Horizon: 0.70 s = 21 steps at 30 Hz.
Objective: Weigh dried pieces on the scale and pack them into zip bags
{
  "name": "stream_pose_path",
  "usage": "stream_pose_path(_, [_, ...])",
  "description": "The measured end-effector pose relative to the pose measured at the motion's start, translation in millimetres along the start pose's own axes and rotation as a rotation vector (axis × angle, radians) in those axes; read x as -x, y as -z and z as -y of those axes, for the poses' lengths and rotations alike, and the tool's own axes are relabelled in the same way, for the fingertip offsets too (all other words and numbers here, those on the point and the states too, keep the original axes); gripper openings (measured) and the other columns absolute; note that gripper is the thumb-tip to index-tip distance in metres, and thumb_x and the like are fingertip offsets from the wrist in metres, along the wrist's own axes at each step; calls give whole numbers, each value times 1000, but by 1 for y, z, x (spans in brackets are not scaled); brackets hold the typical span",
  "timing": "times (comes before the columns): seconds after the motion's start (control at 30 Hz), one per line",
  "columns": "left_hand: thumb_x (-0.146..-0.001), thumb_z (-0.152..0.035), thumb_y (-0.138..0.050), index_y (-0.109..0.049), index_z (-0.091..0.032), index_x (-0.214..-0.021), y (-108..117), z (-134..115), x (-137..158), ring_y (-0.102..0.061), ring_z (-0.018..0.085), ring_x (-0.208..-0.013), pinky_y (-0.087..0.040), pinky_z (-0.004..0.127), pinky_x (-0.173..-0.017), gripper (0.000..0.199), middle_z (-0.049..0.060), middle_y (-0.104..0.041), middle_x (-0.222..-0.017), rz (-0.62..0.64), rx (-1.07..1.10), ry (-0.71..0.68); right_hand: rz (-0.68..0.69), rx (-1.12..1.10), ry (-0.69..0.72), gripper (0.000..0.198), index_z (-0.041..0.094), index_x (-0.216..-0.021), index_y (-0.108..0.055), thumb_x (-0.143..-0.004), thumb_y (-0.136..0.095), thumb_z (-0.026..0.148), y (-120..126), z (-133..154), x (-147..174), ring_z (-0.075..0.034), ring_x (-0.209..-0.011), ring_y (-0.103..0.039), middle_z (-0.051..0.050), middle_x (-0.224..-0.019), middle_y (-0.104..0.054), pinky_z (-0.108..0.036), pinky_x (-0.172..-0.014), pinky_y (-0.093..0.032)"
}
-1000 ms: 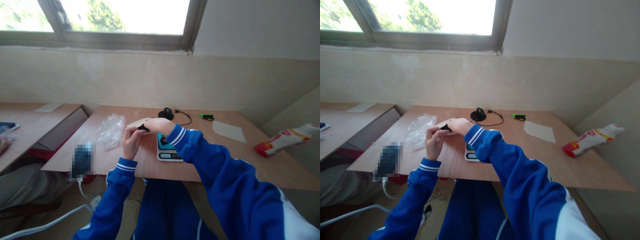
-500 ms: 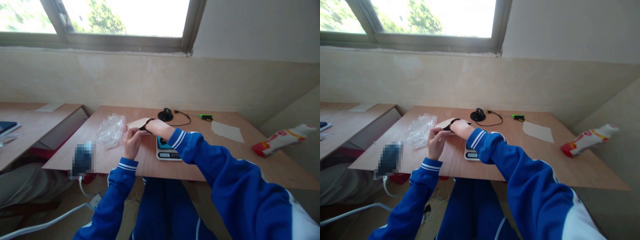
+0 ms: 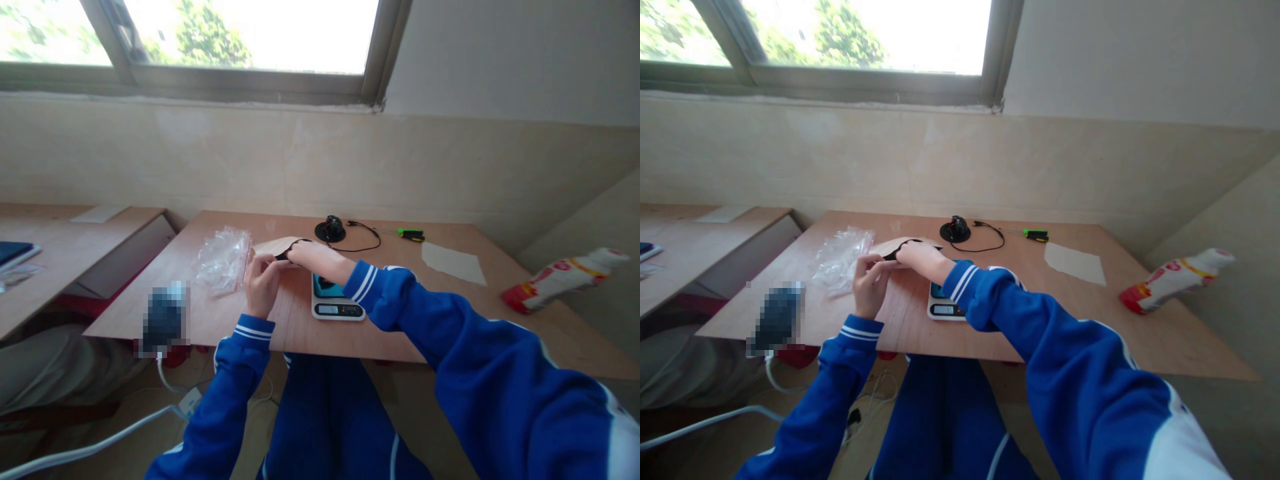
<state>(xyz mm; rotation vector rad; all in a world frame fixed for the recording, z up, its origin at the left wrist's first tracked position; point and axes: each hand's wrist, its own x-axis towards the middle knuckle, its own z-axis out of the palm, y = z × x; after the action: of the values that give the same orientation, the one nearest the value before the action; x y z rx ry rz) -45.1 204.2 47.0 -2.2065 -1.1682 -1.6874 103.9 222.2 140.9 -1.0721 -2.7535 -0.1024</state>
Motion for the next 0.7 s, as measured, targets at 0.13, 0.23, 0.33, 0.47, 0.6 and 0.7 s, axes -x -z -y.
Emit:
stream_pose_path(0.13, [-89, -21, -54, -72, -27, -92, 1, 2, 1, -53, 11, -78, -46, 25, -72, 19, 1, -53, -87, -29, -7, 6, 75, 97, 15, 23, 8, -102, -65, -87, -49, 1, 9, 0, 10, -24, -109, -62, -17, -111, -66, -36, -95, -47])
stream_pose_path(0.23, [-89, -21, -54, -72, -27, -93, 4, 5, 1, -53, 11, -78, -47, 25, -72, 20, 1, -54, -88, -62, -13, 24, -7, -45, 91, 26, 13, -103, -66, -89, -46, 3, 24, -3, 25, -21, -109, -61, -12, -112, -65, -34, -94, -49])
stream_pose_path(0.33, [-88, -21, -54, -72, -27, -93, 7, 9, -3, -54, 11, -78, -46, 25, -74, 19, 1, -56, -90, -69, -9, 27, -229, -337, 74, 30, 19, -109, -65, -89, -46, 7, 38, -11, 53, -18, -112, -59, -7, -120, -62, -33, -97, -49])
stream_pose_path(0.47, [-88, -24, -55, -72, -26, -91, 4, 11, -15, -56, 12, -82, -45, 25, -74, 17, 2, -56, -91, -85, -6, 57, -476, -715, -215, 20, 19, -103, -67, -87, -57, 24, 31, -27, 98, -21, -102, -65, -6, -106, -69, -39, -93, -52])
stream_pose_path(0.6, [-88, -27, -56, -72, -26, -90, -4, 10, -28, -56, 13, -83, -45, 24, -70, 16, 2, -56, -91, -72, -11, 108, -599, -864, -394, 23, 17, -102, -66, -85, -61, 31, -1, -35, 119, -20, -100, -65, -8, -107, -69, -37, -91, -53])
stream_pose_path(0.7, [-88, -25, -56, -72, -26, -91, -7, 9, -30, -56, 12, -83, -45, 23, -70, 16, 2, -55, -92, -73, 5, 103, -601, -761, -370, 23, 18, -104, -67, -88, -55, 31, -12, -32, 111, -18, -96, -64, -8, -106, -67, -31, -81, -54])
